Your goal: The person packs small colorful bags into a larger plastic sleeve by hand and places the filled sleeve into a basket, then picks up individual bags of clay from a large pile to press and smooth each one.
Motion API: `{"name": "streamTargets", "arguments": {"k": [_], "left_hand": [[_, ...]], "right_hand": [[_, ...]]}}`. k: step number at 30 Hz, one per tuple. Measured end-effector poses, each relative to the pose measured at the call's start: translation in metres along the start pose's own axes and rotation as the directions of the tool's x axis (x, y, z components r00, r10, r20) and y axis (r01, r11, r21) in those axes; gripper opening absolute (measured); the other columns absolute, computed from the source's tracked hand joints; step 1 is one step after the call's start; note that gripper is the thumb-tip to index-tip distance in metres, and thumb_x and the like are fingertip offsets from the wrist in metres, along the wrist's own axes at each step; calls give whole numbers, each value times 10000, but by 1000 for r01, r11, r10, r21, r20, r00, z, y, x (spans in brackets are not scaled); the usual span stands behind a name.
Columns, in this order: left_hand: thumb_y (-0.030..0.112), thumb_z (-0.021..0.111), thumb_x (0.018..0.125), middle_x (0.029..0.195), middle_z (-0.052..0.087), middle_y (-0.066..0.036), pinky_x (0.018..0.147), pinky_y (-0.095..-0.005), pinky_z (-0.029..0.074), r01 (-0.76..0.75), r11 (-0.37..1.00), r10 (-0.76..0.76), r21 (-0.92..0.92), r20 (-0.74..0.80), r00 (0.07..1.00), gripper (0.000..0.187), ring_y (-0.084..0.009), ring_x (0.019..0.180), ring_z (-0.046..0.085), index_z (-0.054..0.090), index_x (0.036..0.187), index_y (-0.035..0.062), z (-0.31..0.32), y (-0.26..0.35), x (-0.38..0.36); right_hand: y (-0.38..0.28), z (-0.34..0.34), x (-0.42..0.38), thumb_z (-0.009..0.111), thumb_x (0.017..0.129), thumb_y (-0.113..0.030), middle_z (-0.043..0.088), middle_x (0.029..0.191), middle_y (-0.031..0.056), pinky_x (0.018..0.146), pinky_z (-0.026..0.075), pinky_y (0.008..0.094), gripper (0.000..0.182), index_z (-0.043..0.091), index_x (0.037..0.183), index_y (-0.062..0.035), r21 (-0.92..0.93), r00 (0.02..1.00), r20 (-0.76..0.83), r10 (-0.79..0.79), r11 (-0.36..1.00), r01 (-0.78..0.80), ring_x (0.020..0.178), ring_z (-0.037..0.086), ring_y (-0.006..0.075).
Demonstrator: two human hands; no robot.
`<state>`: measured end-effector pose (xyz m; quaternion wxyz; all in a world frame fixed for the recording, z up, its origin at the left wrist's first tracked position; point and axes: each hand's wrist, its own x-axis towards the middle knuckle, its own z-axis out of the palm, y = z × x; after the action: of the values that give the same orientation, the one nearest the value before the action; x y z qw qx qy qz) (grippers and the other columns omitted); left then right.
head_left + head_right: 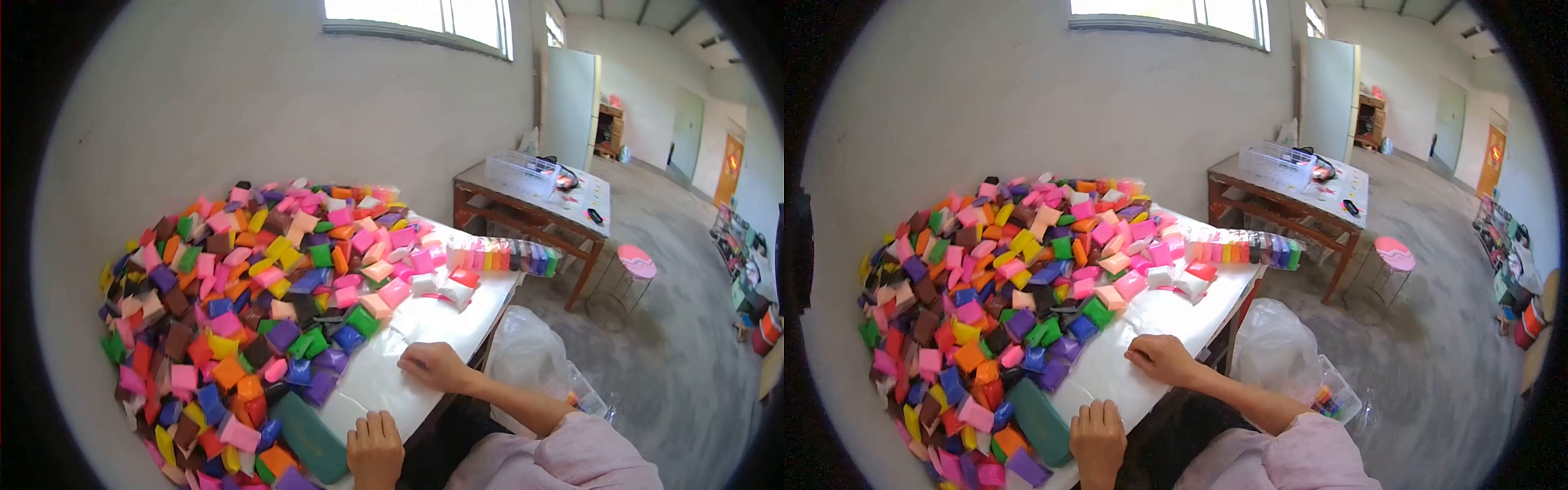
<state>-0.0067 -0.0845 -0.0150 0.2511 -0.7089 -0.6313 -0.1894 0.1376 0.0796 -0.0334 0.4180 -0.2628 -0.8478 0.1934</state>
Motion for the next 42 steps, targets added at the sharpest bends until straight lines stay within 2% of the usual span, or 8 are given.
{"name": "streamTargets", "arguments": {"k": [1,24,28,30,33,34,37,42], "left_hand": [[215,658,841,906,577,-59,734,-390,461,50,998,-55,25,249,967,184,-250,869,584,581,942,82,-1,-1,-5],[122,612,855,861,570,-43,658,-379,479,32,998,-28,59,-67,997,51,-249,785,578,563,866,115,-8,11,0],[38,626,854,928,636,-135,705,-443,490,-60,949,-50,-311,-335,941,124,-342,810,591,648,975,22,-5,21,0],[10,603,882,919,658,-175,725,-452,495,-123,815,-130,-567,-384,914,119,-380,790,607,654,986,-20,1,55,-13],[19,570,900,868,700,-113,719,-396,520,287,299,-160,-910,248,955,134,-276,781,657,698,910,-20,-12,128,-14],[50,575,924,959,713,-79,715,-342,532,578,66,1,-813,579,815,150,-215,808,666,691,998,-10,25,144,-36],[172,582,945,1106,664,-77,826,-338,505,762,-518,370,-388,702,609,261,-203,950,627,622,1156,23,63,198,-42],[490,524,964,1467,455,-100,1126,-449,322,734,-679,595,13,595,540,680,-265,1356,407,378,1462,51,97,210,-62]], "right_hand": [[2,0,-2,649,899,-184,632,775,144,643,499,403,166,639,850,-26,15,1000,13,16,1000,-16,710,630,324],[3,10,-13,612,892,-153,605,841,149,710,489,446,134,562,896,-29,38,998,-59,9,999,-6,791,624,356],[4,11,-11,601,889,-157,604,837,162,715,482,458,138,565,883,-24,61,997,-63,43,997,-39,802,620,365],[7,9,-2,610,851,-169,627,775,177,686,485,462,169,600,808,-6,124,993,-36,111,987,-106,756,626,368],[16,1,22,610,859,-174,631,702,171,597,472,410,195,624,805,13,202,977,71,199,957,-210,624,618,308],[17,0,31,613,859,-167,627,687,157,588,469,393,187,624,805,11,224,988,18,151,963,-151,615,615,279],[20,1,60,620,866,-151,613,641,109,555,455,338,172,626,794,4,347,995,-90,43,938,-9,585,598,186],[30,-13,107,619,901,-151,584,598,26,492,408,246,199,636,762,-9,634,992,-57,114,771,-52,557,538,56]]}}
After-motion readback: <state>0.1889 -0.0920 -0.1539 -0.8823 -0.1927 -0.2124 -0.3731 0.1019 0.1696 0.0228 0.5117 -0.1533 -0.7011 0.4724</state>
